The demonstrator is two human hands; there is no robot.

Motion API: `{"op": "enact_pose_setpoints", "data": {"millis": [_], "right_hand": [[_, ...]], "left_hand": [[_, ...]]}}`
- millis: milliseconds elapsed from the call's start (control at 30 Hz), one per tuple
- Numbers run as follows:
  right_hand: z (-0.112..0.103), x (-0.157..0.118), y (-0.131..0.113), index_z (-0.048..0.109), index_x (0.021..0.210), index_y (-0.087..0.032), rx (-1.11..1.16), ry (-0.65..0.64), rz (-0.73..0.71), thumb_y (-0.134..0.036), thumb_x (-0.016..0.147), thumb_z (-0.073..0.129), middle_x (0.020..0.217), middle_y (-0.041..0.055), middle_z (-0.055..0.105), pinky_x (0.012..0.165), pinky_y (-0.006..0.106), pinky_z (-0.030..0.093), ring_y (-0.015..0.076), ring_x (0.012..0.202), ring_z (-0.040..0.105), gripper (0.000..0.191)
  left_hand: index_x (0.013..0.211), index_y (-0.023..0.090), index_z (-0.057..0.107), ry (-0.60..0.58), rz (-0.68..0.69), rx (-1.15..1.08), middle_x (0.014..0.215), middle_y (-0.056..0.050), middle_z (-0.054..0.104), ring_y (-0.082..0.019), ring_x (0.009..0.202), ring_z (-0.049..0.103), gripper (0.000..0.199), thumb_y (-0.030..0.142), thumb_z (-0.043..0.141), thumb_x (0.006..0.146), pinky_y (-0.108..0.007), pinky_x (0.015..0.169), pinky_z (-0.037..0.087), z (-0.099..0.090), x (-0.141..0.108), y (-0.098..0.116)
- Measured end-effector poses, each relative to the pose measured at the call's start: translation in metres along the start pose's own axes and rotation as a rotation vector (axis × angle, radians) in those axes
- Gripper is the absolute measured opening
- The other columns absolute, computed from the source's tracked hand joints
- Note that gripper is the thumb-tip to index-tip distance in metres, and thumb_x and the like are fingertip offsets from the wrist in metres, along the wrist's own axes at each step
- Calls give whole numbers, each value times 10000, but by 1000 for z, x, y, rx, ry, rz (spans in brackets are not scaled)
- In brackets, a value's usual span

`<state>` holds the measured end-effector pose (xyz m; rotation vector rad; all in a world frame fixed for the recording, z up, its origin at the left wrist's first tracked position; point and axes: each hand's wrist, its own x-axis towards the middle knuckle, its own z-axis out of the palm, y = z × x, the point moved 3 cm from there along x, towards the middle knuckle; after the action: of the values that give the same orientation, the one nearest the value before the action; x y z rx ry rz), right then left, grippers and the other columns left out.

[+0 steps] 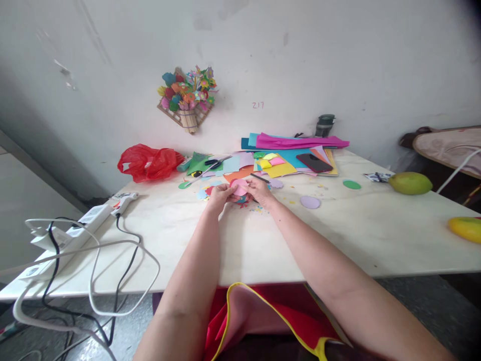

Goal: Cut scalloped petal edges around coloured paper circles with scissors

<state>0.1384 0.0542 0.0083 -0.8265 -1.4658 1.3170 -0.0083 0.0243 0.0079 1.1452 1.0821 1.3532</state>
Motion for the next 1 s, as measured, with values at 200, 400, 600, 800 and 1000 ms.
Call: {"op": "enact_pose_setpoints", "data": {"millis": [200, 400, 600, 800, 1000], "right_hand": [[0, -3, 0, 585, 884, -169, 9, -23, 44, -329, 695, 684, 506, -40, 607, 367, 219, 400, 103, 353, 508, 267], [0, 0, 0, 583, 698, -168, -14, 29, 12, -307, 650, 698, 475, -40, 582, 361, 208, 386, 98, 364, 501, 186], [-4, 1, -2, 620, 682, -162, -35, 110, -32, -331, 617, 706, 518, -18, 600, 380, 213, 397, 119, 438, 542, 201], [-6, 1, -5, 599, 616, -173, -52, 190, -70, -331, 582, 729, 514, -23, 576, 421, 250, 449, 126, 451, 529, 208], [-5, 3, -4, 573, 595, -182, -42, 211, -85, -364, 558, 754, 490, -32, 546, 407, 254, 428, 125, 426, 506, 260]], "left_hand": [[644, 142, 546, 1, 12, -6, 564, -25, 630, -132, 504, 623, 366, 382, 816, 583, -221, 496, 482, 1, -1, 1], [662, 129, 555, 8, -2, -40, 619, -34, 659, -123, 531, 638, 347, 314, 833, 567, -213, 529, 506, 2, -1, 1], [680, 124, 554, -24, -29, -12, 588, -23, 645, -130, 539, 646, 319, 292, 815, 605, -206, 528, 503, 2, -1, 0], [730, 119, 583, -85, -46, 25, 620, -41, 671, -132, 524, 642, 316, 326, 799, 629, -213, 521, 508, 4, -2, -2], [764, 122, 585, -84, -34, 6, 623, -40, 671, -147, 539, 656, 348, 406, 761, 667, -221, 521, 514, 5, -4, 1]]}}
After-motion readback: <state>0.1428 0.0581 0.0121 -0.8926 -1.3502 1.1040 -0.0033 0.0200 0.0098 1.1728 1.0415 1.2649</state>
